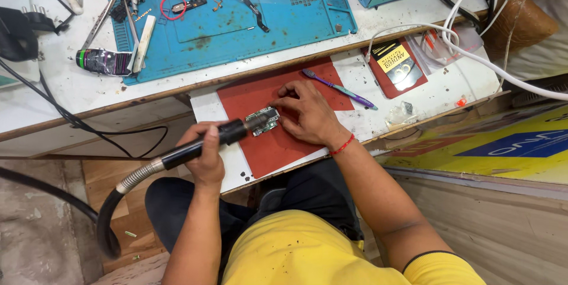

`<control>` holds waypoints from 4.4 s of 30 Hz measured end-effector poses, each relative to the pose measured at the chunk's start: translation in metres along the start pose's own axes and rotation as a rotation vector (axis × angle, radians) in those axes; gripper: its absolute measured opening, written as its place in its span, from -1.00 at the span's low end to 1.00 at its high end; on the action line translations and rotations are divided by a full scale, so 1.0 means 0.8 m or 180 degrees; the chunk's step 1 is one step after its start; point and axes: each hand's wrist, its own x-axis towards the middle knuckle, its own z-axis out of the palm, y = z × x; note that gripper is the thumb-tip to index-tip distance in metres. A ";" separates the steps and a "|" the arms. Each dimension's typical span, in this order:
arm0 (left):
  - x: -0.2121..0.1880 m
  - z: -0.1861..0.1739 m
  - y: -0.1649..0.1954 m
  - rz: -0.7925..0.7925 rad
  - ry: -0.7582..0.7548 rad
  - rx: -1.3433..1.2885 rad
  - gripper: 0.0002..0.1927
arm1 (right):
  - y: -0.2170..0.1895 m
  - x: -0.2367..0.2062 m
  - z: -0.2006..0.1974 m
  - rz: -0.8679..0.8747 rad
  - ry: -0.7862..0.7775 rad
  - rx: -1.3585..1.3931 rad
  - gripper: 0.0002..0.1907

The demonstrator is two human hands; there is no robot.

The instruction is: The person scrubs a small circuit board with a toothbrush on a red mat, then uses a hot air gun to heat the board. Finally, the person picks up a smartphone and wipes its back surface with a white cloth.

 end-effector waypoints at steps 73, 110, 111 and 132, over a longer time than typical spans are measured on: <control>-0.063 -0.048 0.041 -0.0657 0.0700 -0.2572 -0.68 | -0.048 0.029 0.038 0.1179 0.1106 0.4844 -0.91; -0.040 -0.017 0.015 -0.0132 0.0285 0.0168 -0.77 | -0.022 -0.012 0.014 0.0039 0.0070 -0.0448 -0.58; -0.039 -0.017 0.015 -0.0173 0.0282 0.0024 -0.77 | -0.022 -0.012 0.014 0.0041 0.0066 -0.0425 -0.58; -0.043 -0.016 0.016 -0.0080 0.0050 0.0078 -0.81 | -0.022 -0.012 0.020 0.0212 0.0169 -0.0425 -0.60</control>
